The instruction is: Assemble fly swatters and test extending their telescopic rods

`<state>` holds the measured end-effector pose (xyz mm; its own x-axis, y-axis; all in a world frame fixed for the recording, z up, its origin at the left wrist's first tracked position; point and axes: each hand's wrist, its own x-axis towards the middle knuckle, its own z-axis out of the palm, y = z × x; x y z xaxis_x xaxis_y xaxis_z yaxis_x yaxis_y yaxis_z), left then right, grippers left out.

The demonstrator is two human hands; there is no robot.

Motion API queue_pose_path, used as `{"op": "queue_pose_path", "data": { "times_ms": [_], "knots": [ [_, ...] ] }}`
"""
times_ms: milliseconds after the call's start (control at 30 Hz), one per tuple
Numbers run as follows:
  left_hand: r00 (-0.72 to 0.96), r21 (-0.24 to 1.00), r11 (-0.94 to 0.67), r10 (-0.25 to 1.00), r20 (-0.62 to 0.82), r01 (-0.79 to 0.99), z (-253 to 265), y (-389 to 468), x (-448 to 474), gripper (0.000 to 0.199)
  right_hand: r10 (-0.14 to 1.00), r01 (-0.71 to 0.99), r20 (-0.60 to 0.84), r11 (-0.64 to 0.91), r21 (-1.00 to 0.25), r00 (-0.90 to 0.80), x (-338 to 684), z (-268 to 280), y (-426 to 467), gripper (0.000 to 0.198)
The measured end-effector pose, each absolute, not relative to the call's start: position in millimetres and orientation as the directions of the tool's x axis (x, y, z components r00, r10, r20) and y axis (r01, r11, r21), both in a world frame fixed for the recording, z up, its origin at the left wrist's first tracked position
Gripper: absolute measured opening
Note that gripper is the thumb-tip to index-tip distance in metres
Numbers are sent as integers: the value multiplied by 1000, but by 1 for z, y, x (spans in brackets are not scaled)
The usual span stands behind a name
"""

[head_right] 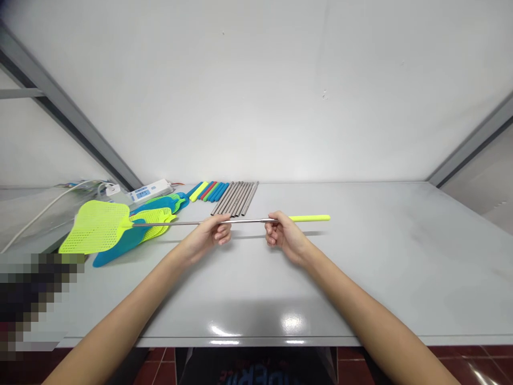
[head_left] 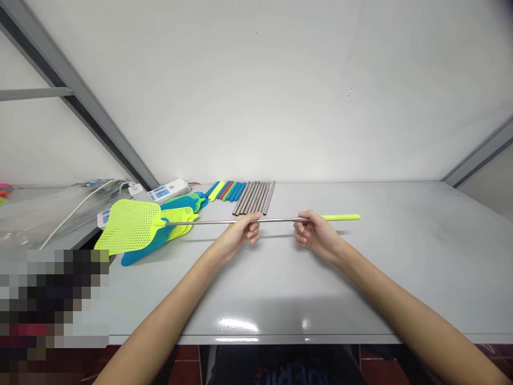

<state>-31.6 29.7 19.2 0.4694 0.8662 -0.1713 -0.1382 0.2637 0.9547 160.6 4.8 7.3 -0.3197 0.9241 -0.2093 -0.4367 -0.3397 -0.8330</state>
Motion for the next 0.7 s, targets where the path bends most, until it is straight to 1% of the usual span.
{"op": "queue_pose_path", "data": {
  "times_ms": [100, 200, 400, 567, 700],
  "knots": [
    [500, 974, 212, 853, -148, -74, 17, 25, -27, 34, 875, -422, -225, -414, -807, -429, 151, -2, 1, 31],
    [514, 984, 179, 846, -142, -24, 16, 22, -24, 34, 843, -426, -209, -446, -787, -496, 144, -6, -3, 33],
    [578, 989, 149, 805, -135, 23, 12, 15, -14, 34, 841, -403, -177, -416, -815, -511, 138, -4, -9, 35],
    [650, 982, 190, 744, -158, 20, 6, 13, -9, 39, 825, -449, -180, -459, -766, -536, 134, -10, -11, 32],
    [666, 978, 210, 728, -162, 9, 5, 13, -9, 44, 824, -457, -201, -477, -750, -530, 132, -13, -12, 34]
  ]
}}
